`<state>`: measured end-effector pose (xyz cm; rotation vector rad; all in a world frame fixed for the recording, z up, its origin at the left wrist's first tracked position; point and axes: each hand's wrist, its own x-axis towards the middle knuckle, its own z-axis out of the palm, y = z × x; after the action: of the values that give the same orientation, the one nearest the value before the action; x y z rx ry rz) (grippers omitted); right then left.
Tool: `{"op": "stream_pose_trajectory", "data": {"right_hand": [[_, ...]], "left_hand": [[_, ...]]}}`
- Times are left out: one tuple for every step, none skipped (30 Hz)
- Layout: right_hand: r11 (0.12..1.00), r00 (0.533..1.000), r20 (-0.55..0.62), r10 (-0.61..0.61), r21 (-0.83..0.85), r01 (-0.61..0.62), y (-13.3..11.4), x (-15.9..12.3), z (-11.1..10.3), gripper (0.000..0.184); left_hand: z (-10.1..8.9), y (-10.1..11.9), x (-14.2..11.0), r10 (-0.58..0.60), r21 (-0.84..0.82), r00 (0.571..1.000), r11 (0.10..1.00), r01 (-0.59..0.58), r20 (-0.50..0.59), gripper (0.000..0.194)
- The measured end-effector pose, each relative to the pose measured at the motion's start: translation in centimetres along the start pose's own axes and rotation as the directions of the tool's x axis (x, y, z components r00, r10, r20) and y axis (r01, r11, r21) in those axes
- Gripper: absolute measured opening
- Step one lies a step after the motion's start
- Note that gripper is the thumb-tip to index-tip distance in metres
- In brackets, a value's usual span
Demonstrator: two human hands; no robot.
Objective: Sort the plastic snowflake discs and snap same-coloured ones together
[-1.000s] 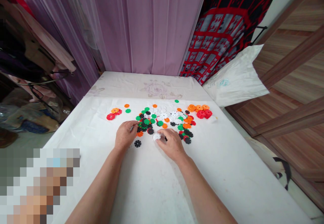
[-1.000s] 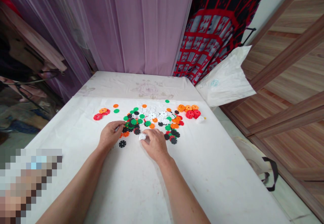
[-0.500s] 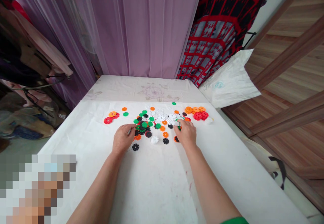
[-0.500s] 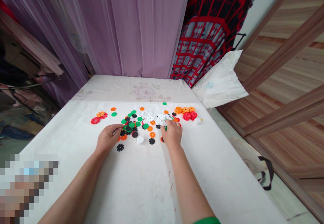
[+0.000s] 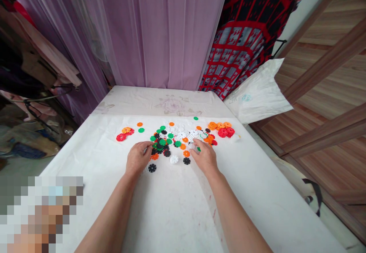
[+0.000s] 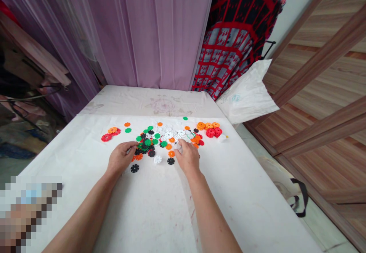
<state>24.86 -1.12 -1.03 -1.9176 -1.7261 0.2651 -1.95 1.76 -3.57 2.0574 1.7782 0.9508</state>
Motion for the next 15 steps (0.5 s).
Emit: {"op": "stream_pose_trajectory", "data": {"right_hand": [[0.998,1.0,0.0,-0.009,0.07,0.009,-0.4,-0.6,0.1,0.04],[0.99,0.999,0.011,-0.031,0.14,0.029,-0.8,-1.2,0.1,0.041],[0.977,0.997,0.029,-0.068,0.204,0.061,-1.3,-1.7,0.2,0.042],[0.963,0.992,0.045,-0.114,0.25,0.099,-1.8,-2.2,0.2,0.043],[0.952,0.986,0.055,-0.156,0.273,0.135,-2.4,-2.6,0.2,0.044],[0.946,0.98,0.06,-0.19,0.278,0.166,-2.9,-2.9,0.3,0.045],[0.944,0.974,0.062,-0.216,0.268,0.192,-3.3,-3.1,0.3,0.045],[0.945,0.97,0.064,-0.233,0.251,0.21,-3.7,-3.2,0.3,0.046],[0.947,0.967,0.067,-0.245,0.232,0.224,-4.0,-3.2,0.4,0.046],[0.949,0.964,0.072,-0.254,0.213,0.234,-4.2,-3.2,0.4,0.046],[0.95,0.962,0.077,-0.261,0.195,0.243,-4.4,-3.2,0.5,0.045],[0.952,0.96,0.083,-0.267,0.179,0.249,-4.4,-3.2,0.6,0.045],[0.953,0.958,0.089,-0.272,0.164,0.256,-4.5,-3.1,0.6,0.044],[0.953,0.956,0.095,-0.278,0.15,0.262,-4.5,-3.1,0.7,0.044],[0.953,0.954,0.1,-0.283,0.137,0.269,-4.6,-3.1,0.8,0.044]], "left_hand": [[0.0,0.0,0.0,0.001,0.002,1.0,1.0,-0.001,0.003,0.03],[0.0,0.0,0.0,0.0,0.005,1.0,1.0,0.0,0.005,0.031],[0.0,0.0,0.0,0.001,0.007,1.0,1.0,-0.001,0.005,0.031],[0.0,0.1,0.0,0.002,0.009,1.0,1.0,-0.002,0.004,0.031],[0.0,0.1,0.0,0.005,0.009,1.0,1.0,-0.005,0.003,0.03],[0.0,0.1,0.1,0.008,0.009,1.0,1.0,-0.008,0.001,0.03],[0.0,0.1,0.1,0.01,0.008,1.0,1.0,-0.01,-0.001,0.03],[0.0,0.1,0.1,0.013,0.007,1.0,1.0,-0.013,-0.001,0.03],[0.0,0.1,0.1,0.015,0.006,1.0,1.0,-0.015,-0.001,0.03],[0.0,0.1,0.1,0.017,0.005,1.0,1.0,-0.017,0.0,0.03],[0.0,0.1,0.1,0.019,0.004,1.0,1.0,-0.019,0.001,0.03],[0.0,0.1,0.1,0.02,0.002,1.0,1.0,-0.02,0.003,0.03],[0.0,0.1,0.1,0.021,0.0,1.0,1.0,-0.021,0.004,0.03],[-0.1,0.1,0.1,0.021,-0.002,1.0,1.0,-0.021,0.004,0.03],[-0.1,0.1,0.1,0.02,-0.005,1.0,1.0,-0.02,0.004,0.03]]}}
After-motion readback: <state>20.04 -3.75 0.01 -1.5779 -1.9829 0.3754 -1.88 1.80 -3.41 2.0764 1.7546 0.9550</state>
